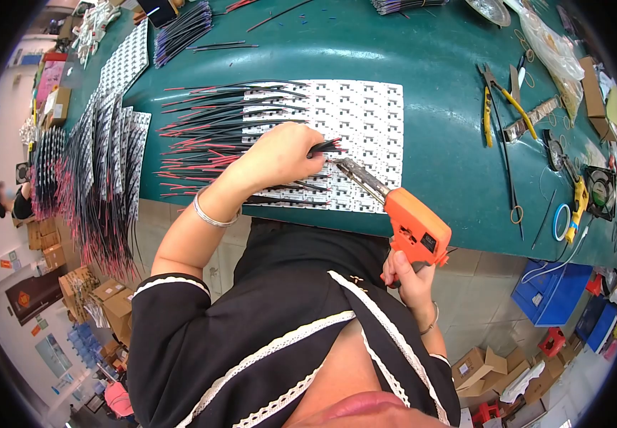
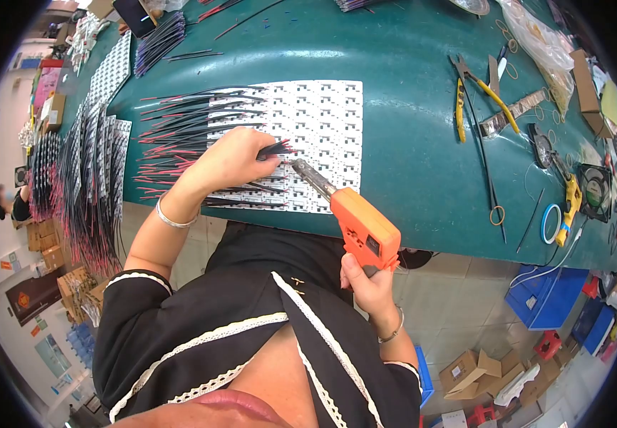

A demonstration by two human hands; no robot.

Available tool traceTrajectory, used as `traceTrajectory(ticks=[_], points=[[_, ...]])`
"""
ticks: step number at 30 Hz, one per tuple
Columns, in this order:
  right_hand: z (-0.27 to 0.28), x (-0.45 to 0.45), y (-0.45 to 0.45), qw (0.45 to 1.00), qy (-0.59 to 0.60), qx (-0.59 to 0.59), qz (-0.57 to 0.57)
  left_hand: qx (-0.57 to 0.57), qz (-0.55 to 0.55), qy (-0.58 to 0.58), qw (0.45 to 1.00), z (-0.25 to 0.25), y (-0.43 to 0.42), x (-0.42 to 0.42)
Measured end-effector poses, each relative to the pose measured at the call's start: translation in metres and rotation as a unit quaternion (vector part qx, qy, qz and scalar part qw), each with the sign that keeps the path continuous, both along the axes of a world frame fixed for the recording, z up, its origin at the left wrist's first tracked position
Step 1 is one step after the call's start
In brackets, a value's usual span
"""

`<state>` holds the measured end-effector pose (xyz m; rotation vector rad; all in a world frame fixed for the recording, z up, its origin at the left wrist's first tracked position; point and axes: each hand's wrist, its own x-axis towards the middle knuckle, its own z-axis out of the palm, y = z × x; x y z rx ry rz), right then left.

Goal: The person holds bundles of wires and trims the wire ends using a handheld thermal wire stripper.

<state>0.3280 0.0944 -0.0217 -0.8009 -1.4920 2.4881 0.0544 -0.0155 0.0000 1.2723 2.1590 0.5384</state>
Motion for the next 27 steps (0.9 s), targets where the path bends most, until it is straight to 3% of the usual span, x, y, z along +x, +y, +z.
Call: traceTrajectory(ticks=[18, 22, 25, 27], points=[[0.0, -0.001, 0.009, 0.998, 0.048, -0.02, -0.045, -0.04, -0.069, 0.003, 0.997, 0.001, 0.004, -0.009], [0.005, -0.009, 0.012, 0.996, 0.037, -0.036, -0.074, 0.034, -0.008, -0.062, 0.997, 0.004, -0.004, -0.01], [0.006, -0.012, 0.014, 0.996, 0.037, -0.032, -0.077, 0.019, 0.057, -0.083, 0.995, 0.01, -0.007, -0.009], [0.004, -0.011, 0.017, 0.997, 0.043, -0.016, -0.059, 0.102, 0.056, -0.039, 0.992, -0.001, -0.011, -0.008]])
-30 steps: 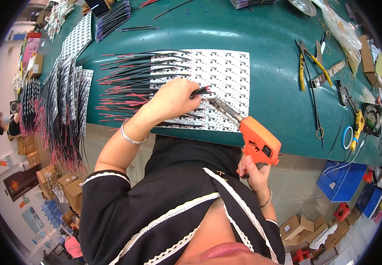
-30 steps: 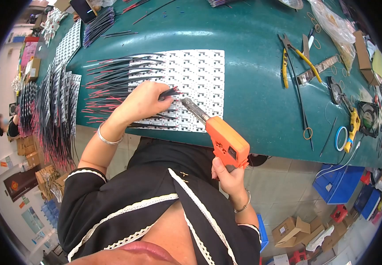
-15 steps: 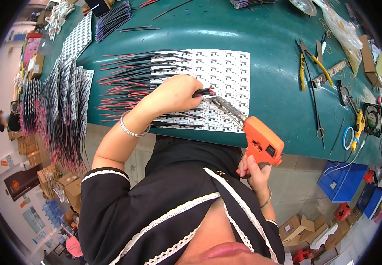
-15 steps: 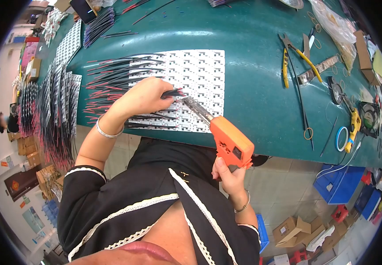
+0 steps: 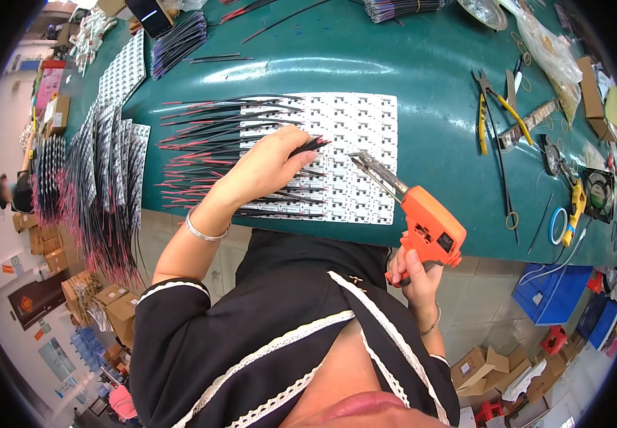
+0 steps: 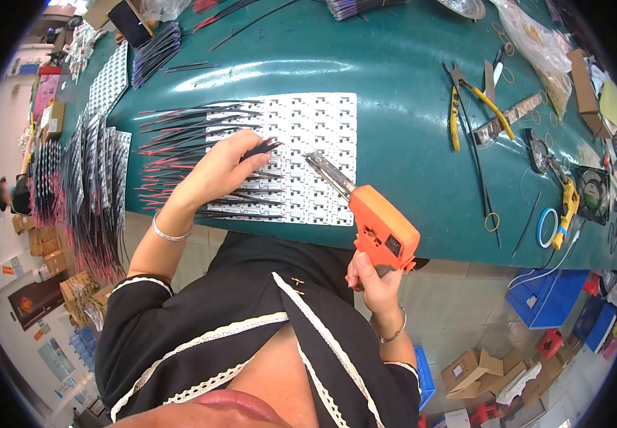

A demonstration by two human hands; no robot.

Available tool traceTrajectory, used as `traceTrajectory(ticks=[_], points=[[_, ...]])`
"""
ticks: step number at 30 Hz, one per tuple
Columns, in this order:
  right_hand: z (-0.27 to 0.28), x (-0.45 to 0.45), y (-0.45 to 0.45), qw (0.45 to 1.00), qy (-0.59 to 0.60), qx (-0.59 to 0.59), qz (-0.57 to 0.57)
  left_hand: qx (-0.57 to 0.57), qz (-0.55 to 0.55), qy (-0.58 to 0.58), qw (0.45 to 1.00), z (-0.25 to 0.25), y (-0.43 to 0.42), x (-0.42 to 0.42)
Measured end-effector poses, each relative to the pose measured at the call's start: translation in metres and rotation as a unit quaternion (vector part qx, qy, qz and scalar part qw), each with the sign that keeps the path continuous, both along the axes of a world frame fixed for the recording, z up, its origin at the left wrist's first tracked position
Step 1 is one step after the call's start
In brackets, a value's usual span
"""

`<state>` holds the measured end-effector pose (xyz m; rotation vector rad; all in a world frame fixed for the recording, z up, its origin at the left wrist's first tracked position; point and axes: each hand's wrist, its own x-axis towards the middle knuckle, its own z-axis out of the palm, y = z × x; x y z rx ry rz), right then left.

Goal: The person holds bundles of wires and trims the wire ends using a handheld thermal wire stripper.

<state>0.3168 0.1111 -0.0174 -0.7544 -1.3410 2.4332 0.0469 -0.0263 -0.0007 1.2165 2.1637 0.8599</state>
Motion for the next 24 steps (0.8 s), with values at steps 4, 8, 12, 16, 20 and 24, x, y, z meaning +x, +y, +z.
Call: traceTrajectory(ticks=[4, 8, 12, 16, 20, 24], points=[[0.0, -0.003, 0.002, 1.0, -0.01, 0.014, 0.008, 0.025, 0.028, 0.029, 0.999, 0.006, 0.003, 0.002], [0.005, -0.009, 0.002, 1.0, -0.02, 0.004, -0.001, -0.014, 0.084, -0.049, 0.995, 0.018, 0.01, 0.004], [0.005, -0.008, 0.003, 0.998, -0.031, 0.034, 0.036, -0.023, 0.087, -0.05, 0.995, 0.009, 0.008, 0.002], [0.005, -0.007, 0.002, 0.997, -0.039, 0.041, 0.05, -0.054, 0.07, -0.032, 0.996, 0.007, 0.006, 0.001], [0.006, -0.008, 0.001, 0.996, -0.044, 0.047, 0.055, -0.032, 0.076, -0.037, 0.996, 0.007, 0.006, 0.005], [0.005, -0.007, -0.002, 0.997, -0.052, 0.033, 0.052, -0.038, 0.079, -0.019, 0.996, 0.003, 0.007, 0.008]])
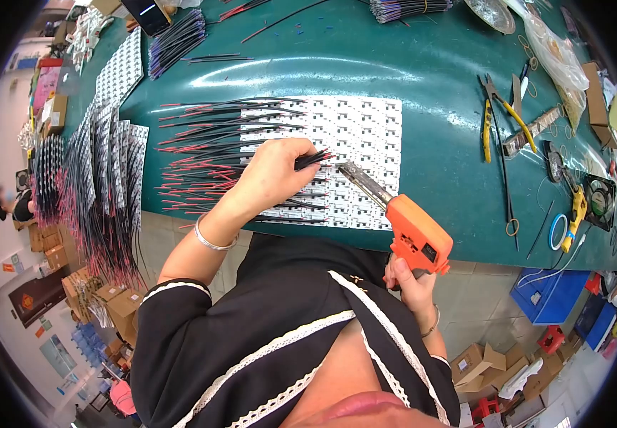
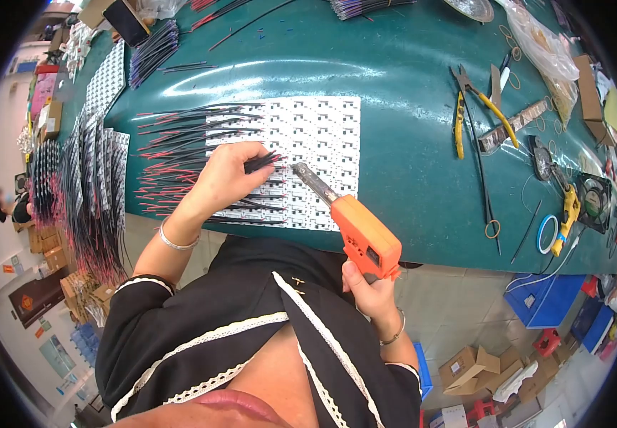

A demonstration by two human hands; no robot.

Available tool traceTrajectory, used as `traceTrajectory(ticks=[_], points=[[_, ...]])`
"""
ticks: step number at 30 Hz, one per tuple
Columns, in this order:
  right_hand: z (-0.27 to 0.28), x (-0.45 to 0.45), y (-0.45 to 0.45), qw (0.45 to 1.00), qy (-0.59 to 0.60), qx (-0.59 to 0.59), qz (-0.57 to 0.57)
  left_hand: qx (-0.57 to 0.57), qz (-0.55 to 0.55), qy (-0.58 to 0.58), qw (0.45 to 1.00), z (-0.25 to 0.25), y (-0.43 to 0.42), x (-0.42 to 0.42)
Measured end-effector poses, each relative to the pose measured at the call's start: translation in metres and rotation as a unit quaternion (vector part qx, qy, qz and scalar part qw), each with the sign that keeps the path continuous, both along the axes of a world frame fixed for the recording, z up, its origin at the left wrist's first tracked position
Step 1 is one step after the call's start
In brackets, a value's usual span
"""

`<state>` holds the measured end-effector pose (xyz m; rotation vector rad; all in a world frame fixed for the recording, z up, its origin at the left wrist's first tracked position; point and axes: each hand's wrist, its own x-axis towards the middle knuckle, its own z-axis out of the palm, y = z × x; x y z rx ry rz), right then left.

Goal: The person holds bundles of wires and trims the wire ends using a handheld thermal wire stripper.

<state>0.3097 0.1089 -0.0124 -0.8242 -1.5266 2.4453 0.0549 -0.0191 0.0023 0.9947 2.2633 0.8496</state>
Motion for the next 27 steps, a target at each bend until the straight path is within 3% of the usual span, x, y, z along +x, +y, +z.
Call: traceTrajectory(ticks=[19, 27], points=[[-0.002, -0.005, -0.001, 0.999, -0.03, 0.023, 0.016, -0.008, -0.026, 0.051, 0.998, -0.002, 0.003, 0.002], [-0.001, -0.001, 0.0, 0.999, 0.019, -0.034, -0.005, -0.005, -0.079, 0.07, 0.994, -0.003, 0.003, -0.005]])
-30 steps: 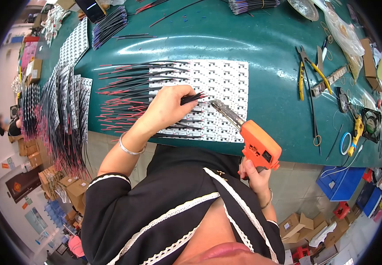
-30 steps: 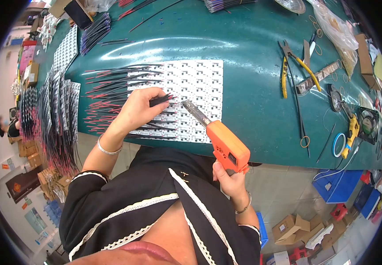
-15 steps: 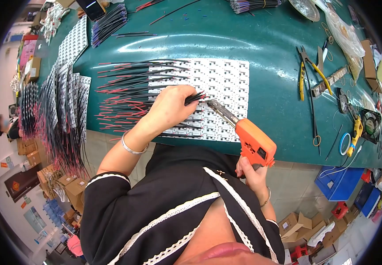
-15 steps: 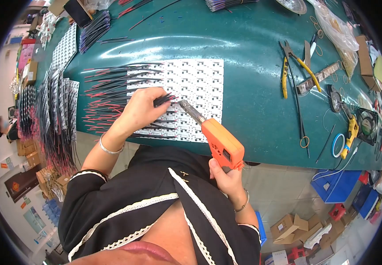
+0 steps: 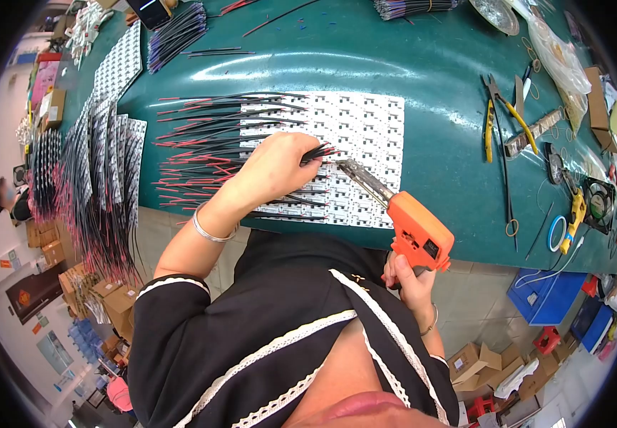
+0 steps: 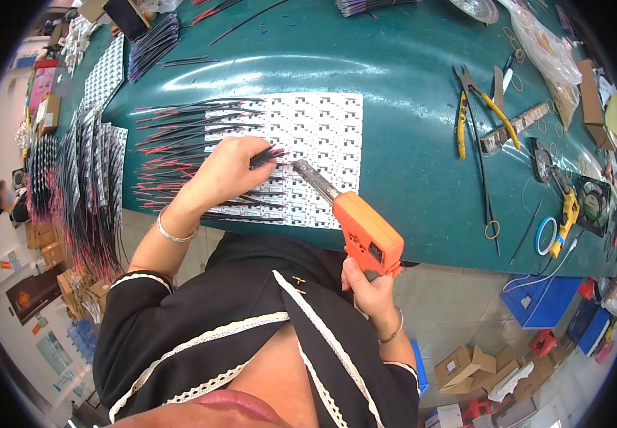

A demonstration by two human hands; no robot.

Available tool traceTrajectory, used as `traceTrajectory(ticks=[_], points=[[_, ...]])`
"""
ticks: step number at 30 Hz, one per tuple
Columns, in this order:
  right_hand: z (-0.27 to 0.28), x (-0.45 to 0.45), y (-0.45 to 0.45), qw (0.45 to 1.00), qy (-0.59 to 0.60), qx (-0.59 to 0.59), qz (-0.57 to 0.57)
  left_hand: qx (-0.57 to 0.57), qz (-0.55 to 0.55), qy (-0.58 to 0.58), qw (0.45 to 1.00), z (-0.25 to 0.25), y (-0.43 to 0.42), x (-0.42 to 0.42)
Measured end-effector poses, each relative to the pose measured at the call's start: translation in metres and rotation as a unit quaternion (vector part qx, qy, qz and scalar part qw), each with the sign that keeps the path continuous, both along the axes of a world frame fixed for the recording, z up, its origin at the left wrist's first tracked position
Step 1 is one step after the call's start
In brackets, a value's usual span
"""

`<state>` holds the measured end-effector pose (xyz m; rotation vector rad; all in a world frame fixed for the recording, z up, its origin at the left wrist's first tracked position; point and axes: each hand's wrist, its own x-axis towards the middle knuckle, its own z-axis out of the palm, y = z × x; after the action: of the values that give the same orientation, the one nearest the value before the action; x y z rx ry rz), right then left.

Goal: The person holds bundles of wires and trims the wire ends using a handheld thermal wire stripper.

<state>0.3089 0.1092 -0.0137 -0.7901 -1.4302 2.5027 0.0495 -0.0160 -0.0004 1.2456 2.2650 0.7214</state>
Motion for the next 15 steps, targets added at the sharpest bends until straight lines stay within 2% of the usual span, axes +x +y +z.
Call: traceTrajectory(ticks=[7, 15], points=[[-0.002, 0.0, -0.003, 0.999, -0.032, 0.019, 0.007, -0.018, -0.059, -0.042, 0.997, 0.001, 0.005, -0.013], [-0.003, 0.002, -0.001, 1.0, -0.012, 0.002, -0.003, 0.009, -0.094, -0.007, 0.996, -0.002, 0.005, -0.014]])
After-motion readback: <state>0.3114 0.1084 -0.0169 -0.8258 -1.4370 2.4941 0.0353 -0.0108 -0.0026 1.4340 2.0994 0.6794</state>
